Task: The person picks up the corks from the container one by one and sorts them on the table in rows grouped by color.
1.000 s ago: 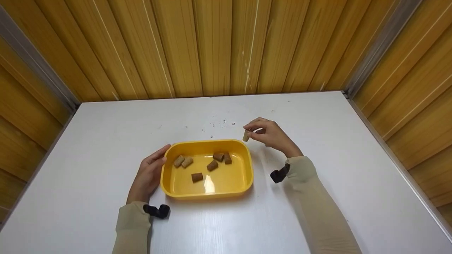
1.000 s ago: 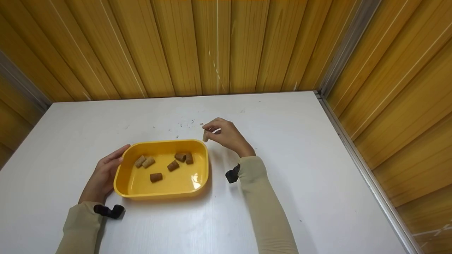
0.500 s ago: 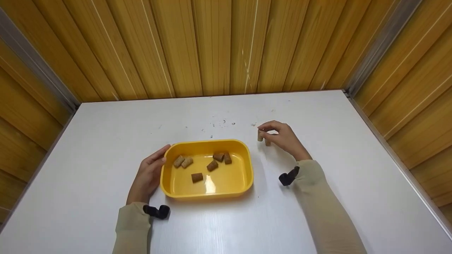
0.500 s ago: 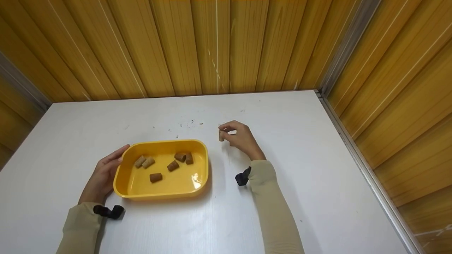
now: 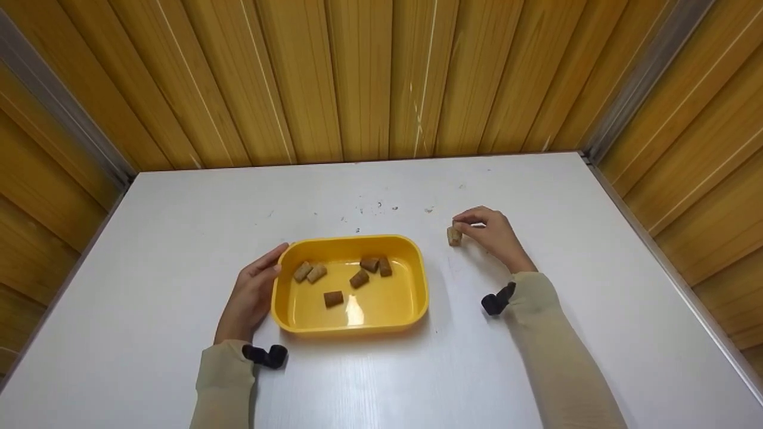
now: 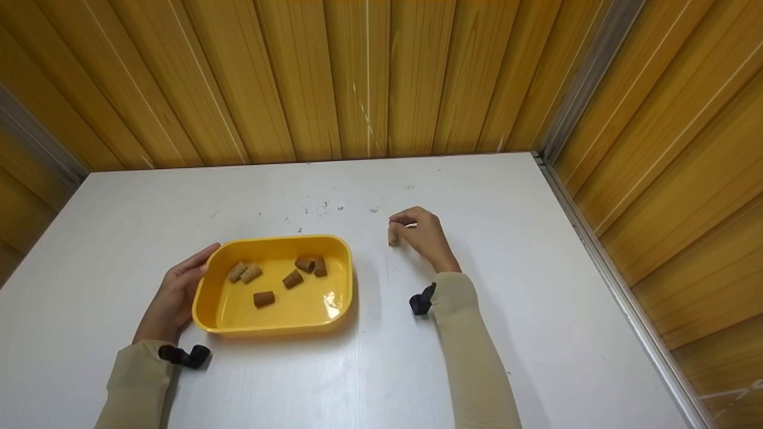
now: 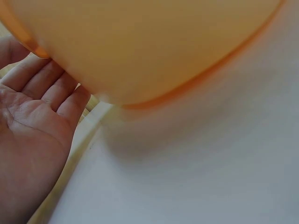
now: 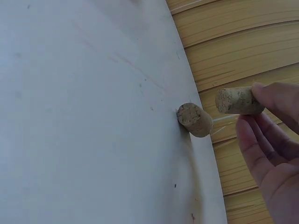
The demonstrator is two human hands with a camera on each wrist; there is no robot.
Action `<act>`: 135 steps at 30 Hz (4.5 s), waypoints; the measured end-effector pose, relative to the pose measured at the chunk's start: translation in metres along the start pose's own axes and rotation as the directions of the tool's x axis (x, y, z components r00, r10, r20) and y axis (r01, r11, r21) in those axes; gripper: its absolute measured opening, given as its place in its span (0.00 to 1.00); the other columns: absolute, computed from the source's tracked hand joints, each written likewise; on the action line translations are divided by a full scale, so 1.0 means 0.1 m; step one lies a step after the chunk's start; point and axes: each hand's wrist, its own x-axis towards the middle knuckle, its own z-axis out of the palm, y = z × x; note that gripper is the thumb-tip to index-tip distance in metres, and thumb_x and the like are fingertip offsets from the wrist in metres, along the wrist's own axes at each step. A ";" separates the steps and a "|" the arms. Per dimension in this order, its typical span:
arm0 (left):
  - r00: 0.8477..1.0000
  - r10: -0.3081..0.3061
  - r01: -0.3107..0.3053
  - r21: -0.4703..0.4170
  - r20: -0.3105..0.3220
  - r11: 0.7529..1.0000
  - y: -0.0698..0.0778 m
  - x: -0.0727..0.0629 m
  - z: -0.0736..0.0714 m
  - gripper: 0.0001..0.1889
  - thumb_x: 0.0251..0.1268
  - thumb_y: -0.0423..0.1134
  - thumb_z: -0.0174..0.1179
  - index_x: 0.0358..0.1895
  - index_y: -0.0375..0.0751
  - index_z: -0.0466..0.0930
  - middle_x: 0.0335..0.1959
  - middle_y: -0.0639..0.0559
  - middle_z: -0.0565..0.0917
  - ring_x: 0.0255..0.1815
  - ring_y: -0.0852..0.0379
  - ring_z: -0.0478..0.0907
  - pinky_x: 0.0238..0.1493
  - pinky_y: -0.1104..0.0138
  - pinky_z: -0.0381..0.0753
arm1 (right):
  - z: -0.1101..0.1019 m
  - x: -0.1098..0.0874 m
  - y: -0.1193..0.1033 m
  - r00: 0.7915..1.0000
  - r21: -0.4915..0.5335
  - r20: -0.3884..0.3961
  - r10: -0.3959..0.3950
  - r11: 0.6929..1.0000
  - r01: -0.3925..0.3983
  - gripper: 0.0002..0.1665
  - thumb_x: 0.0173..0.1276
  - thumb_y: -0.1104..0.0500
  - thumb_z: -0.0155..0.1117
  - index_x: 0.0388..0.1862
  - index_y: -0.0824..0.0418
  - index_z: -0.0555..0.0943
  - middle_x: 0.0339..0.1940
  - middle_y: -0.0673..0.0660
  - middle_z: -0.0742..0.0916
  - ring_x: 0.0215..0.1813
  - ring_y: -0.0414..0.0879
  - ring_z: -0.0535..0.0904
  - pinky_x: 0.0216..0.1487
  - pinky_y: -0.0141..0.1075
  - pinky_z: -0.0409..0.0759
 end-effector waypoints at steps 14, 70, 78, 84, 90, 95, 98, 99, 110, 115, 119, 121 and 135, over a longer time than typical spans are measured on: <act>1.000 0.011 -0.011 -0.016 0.005 1.000 -0.01 0.00 0.00 0.28 0.69 0.31 0.53 0.71 0.36 0.61 0.74 0.48 0.64 0.72 0.61 0.63 0.68 0.71 0.69 | -0.02 0.00 0.13 0.992 -0.046 -0.028 0.125 0.991 -0.127 0.17 0.69 0.57 0.60 0.52 0.65 0.82 0.54 0.65 0.82 0.57 0.57 0.76 0.58 0.47 0.74; 1.000 0.000 0.000 -0.002 0.007 1.000 0.00 0.00 0.02 0.27 0.69 0.31 0.53 0.71 0.37 0.62 0.73 0.49 0.64 0.74 0.59 0.60 0.67 0.71 0.69 | -0.04 0.00 -0.20 0.995 -0.124 0.040 0.086 0.989 -0.081 0.19 0.72 0.56 0.56 0.58 0.62 0.79 0.55 0.61 0.83 0.58 0.54 0.76 0.59 0.46 0.78; 1.000 -0.004 0.004 0.010 0.023 1.000 0.00 -0.01 0.01 0.27 0.70 0.32 0.51 0.72 0.37 0.61 0.75 0.49 0.62 0.75 0.57 0.58 0.67 0.71 0.69 | 0.06 0.01 -0.51 0.996 -0.112 0.082 0.022 0.994 -0.013 0.18 0.70 0.56 0.59 0.55 0.60 0.81 0.52 0.59 0.85 0.54 0.52 0.79 0.59 0.44 0.79; 1.000 -0.001 0.000 0.008 0.017 1.000 0.00 -0.01 0.01 0.27 0.70 0.32 0.51 0.71 0.37 0.61 0.75 0.48 0.62 0.75 0.58 0.58 0.67 0.72 0.69 | 0.15 0.04 -0.73 0.989 -0.102 0.145 -0.043 0.993 0.058 0.16 0.68 0.57 0.61 0.53 0.61 0.82 0.50 0.58 0.86 0.52 0.51 0.81 0.59 0.42 0.80; 1.000 -0.011 0.011 -0.001 0.007 1.000 0.00 0.00 0.01 0.27 0.69 0.32 0.52 0.71 0.37 0.62 0.74 0.49 0.62 0.75 0.58 0.58 0.67 0.72 0.69 | 0.25 0.06 -0.96 0.969 -0.099 0.240 -0.062 0.991 0.088 0.17 0.67 0.57 0.63 0.53 0.59 0.83 0.49 0.58 0.86 0.51 0.51 0.83 0.57 0.42 0.82; 1.000 0.000 0.000 -0.001 -0.002 1.000 -0.02 0.02 0.02 0.27 0.69 0.31 0.52 0.71 0.36 0.62 0.72 0.51 0.66 0.72 0.61 0.62 0.68 0.71 0.69 | 0.35 0.08 -1.10 0.941 -0.090 0.309 -0.141 0.980 0.176 0.16 0.66 0.58 0.64 0.52 0.60 0.83 0.50 0.58 0.87 0.50 0.49 0.82 0.58 0.40 0.81; 1.000 0.010 -0.010 0.010 -0.008 1.000 -0.03 0.03 0.02 0.28 0.68 0.31 0.53 0.71 0.36 0.62 0.70 0.53 0.69 0.71 0.62 0.64 0.68 0.71 0.68 | 0.41 0.10 -1.17 0.924 -0.079 0.352 -0.152 0.978 0.191 0.16 0.66 0.59 0.64 0.51 0.60 0.84 0.49 0.58 0.87 0.50 0.49 0.83 0.56 0.40 0.82; 1.000 0.011 -0.011 0.016 -0.009 1.000 -0.03 0.04 0.03 0.28 0.68 0.31 0.53 0.71 0.36 0.62 0.70 0.54 0.70 0.71 0.63 0.64 0.68 0.71 0.68 | 0.43 0.11 -1.20 0.917 -0.076 0.370 -0.150 0.979 0.191 0.16 0.66 0.59 0.64 0.51 0.60 0.84 0.48 0.58 0.87 0.50 0.49 0.83 0.56 0.40 0.82; 1.000 0.001 -0.001 0.020 0.005 1.000 -0.02 0.06 0.06 0.28 0.69 0.34 0.54 0.71 0.38 0.63 0.73 0.50 0.65 0.73 0.61 0.62 0.68 0.72 0.68 | 0.68 0.18 -1.39 0.831 -0.080 0.527 -0.178 0.963 0.257 0.18 0.67 0.61 0.62 0.55 0.62 0.82 0.52 0.61 0.86 0.54 0.50 0.82 0.58 0.41 0.81; 1.000 0.002 -0.002 0.010 0.020 1.000 -0.02 0.05 0.05 0.28 0.69 0.33 0.54 0.71 0.37 0.62 0.74 0.49 0.63 0.75 0.59 0.59 0.68 0.72 0.68 | 0.82 0.20 -1.41 0.795 -0.065 0.579 -0.181 0.962 0.266 0.19 0.68 0.59 0.62 0.56 0.64 0.81 0.54 0.61 0.85 0.56 0.50 0.82 0.60 0.41 0.80; 1.000 -0.004 0.004 0.005 0.019 1.000 -0.01 0.05 0.04 0.28 0.69 0.33 0.53 0.71 0.37 0.62 0.74 0.48 0.63 0.75 0.58 0.59 0.67 0.71 0.69 | 0.93 0.21 -1.41 0.777 -0.077 0.608 -0.162 0.962 0.261 0.21 0.68 0.58 0.62 0.58 0.64 0.80 0.55 0.61 0.85 0.56 0.49 0.81 0.60 0.40 0.80; 1.000 -0.001 0.001 0.006 0.019 1.000 -0.01 0.04 0.04 0.28 0.69 0.33 0.53 0.72 0.37 0.61 0.74 0.48 0.63 0.75 0.58 0.59 0.67 0.71 0.69 | 0.98 0.22 -1.42 0.772 -0.086 0.616 -0.155 0.961 0.262 0.21 0.68 0.58 0.62 0.58 0.64 0.80 0.55 0.60 0.85 0.56 0.49 0.82 0.59 0.39 0.80; 1.000 0.007 -0.008 0.036 0.015 0.999 -0.02 0.04 0.05 0.28 0.69 0.33 0.54 0.72 0.37 0.61 0.74 0.49 0.63 0.75 0.58 0.58 0.67 0.73 0.68 | 1.32 0.22 -1.51 0.733 -0.141 0.676 -0.078 0.962 0.233 0.22 0.67 0.60 0.62 0.61 0.61 0.78 0.57 0.57 0.84 0.57 0.48 0.81 0.58 0.37 0.80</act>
